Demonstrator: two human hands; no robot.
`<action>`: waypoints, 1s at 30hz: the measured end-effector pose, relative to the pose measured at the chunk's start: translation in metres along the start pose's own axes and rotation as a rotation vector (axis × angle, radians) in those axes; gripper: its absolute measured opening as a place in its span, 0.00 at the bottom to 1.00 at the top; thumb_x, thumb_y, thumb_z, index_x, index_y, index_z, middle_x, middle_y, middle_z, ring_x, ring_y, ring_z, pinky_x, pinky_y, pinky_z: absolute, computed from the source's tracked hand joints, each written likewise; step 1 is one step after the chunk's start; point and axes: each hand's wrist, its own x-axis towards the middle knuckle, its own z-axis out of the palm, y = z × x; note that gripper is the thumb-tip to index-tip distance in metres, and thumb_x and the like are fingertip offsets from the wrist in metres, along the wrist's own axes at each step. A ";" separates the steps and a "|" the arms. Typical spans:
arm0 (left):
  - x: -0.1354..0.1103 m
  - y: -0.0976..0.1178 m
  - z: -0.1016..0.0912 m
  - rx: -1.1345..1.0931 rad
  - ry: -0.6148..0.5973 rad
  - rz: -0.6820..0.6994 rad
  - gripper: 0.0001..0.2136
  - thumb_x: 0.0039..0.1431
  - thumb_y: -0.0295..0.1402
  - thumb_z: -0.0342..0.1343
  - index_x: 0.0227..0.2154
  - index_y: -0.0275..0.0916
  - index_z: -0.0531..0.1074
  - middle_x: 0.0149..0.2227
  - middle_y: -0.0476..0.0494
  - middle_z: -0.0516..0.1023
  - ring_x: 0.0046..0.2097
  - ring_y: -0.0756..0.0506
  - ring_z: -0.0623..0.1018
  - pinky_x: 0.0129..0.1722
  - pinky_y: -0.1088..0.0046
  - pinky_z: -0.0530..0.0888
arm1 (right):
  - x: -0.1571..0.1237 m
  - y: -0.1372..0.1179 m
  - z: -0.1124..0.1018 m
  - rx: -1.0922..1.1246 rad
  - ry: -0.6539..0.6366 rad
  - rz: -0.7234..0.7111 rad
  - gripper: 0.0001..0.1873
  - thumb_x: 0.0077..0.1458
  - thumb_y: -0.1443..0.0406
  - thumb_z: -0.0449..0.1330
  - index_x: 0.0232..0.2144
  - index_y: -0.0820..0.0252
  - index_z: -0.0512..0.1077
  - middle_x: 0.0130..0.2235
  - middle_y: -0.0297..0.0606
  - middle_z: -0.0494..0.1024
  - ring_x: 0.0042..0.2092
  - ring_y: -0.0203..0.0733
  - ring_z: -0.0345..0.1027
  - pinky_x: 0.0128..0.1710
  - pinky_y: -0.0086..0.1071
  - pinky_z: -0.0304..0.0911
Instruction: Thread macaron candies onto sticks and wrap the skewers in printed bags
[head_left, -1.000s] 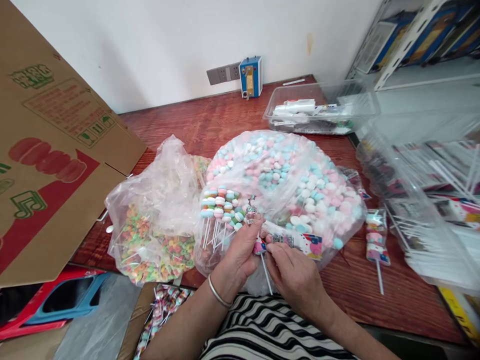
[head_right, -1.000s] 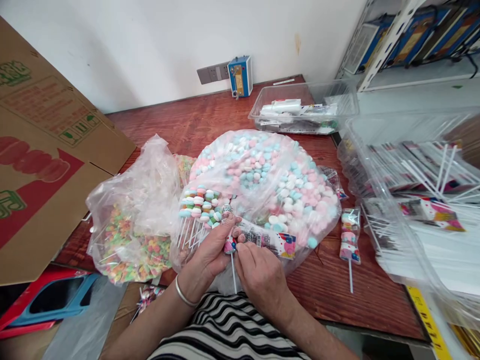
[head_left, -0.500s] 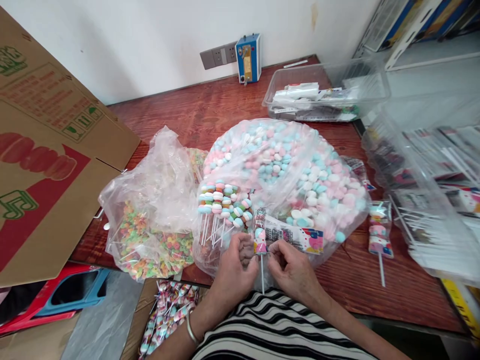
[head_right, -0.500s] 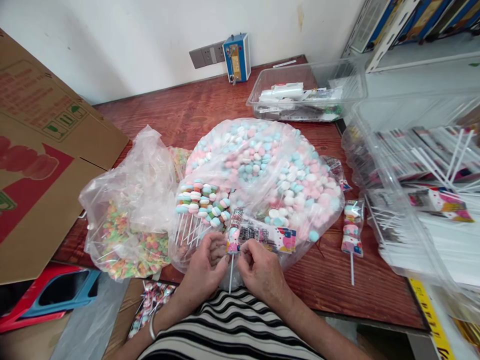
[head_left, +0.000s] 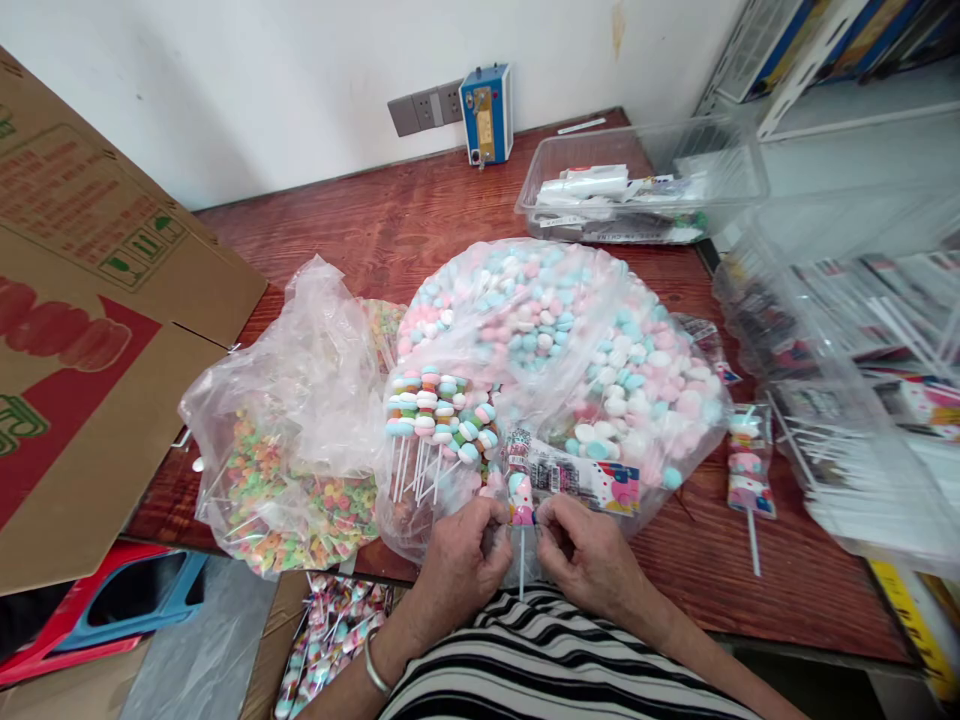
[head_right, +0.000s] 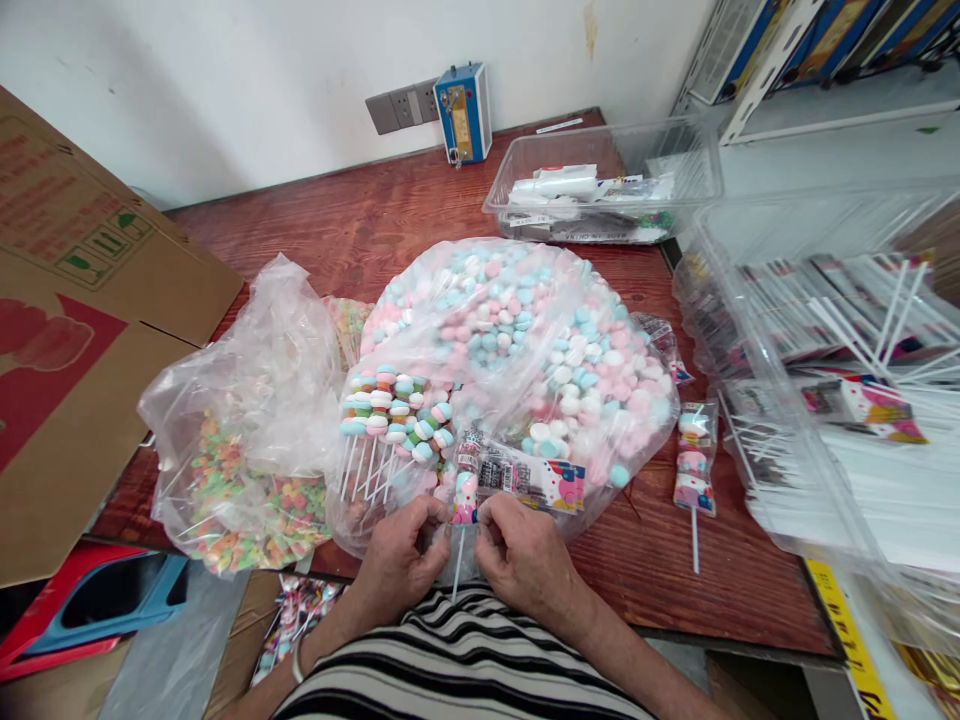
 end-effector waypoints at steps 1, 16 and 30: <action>0.000 0.000 -0.001 0.013 -0.013 0.032 0.10 0.49 0.21 0.54 0.32 0.41 0.73 0.27 0.49 0.74 0.28 0.49 0.71 0.30 0.75 0.65 | 0.000 0.000 -0.003 0.014 -0.014 -0.017 0.08 0.50 0.73 0.51 0.25 0.55 0.60 0.22 0.29 0.64 0.23 0.34 0.57 0.23 0.26 0.52; -0.006 -0.003 -0.018 0.268 -0.066 0.350 0.10 0.49 0.21 0.55 0.32 0.42 0.73 0.24 0.47 0.77 0.22 0.51 0.71 0.23 0.77 0.62 | 0.008 -0.001 -0.016 0.063 -0.157 -0.236 0.10 0.48 0.75 0.48 0.24 0.54 0.60 0.22 0.29 0.65 0.22 0.35 0.56 0.22 0.28 0.47; -0.012 -0.007 -0.019 0.236 -0.063 0.500 0.12 0.49 0.18 0.49 0.33 0.41 0.67 0.23 0.52 0.73 0.23 0.53 0.70 0.23 0.79 0.62 | 0.006 0.002 -0.010 0.195 -0.188 -0.332 0.10 0.43 0.76 0.48 0.24 0.56 0.58 0.22 0.27 0.60 0.23 0.33 0.51 0.22 0.27 0.43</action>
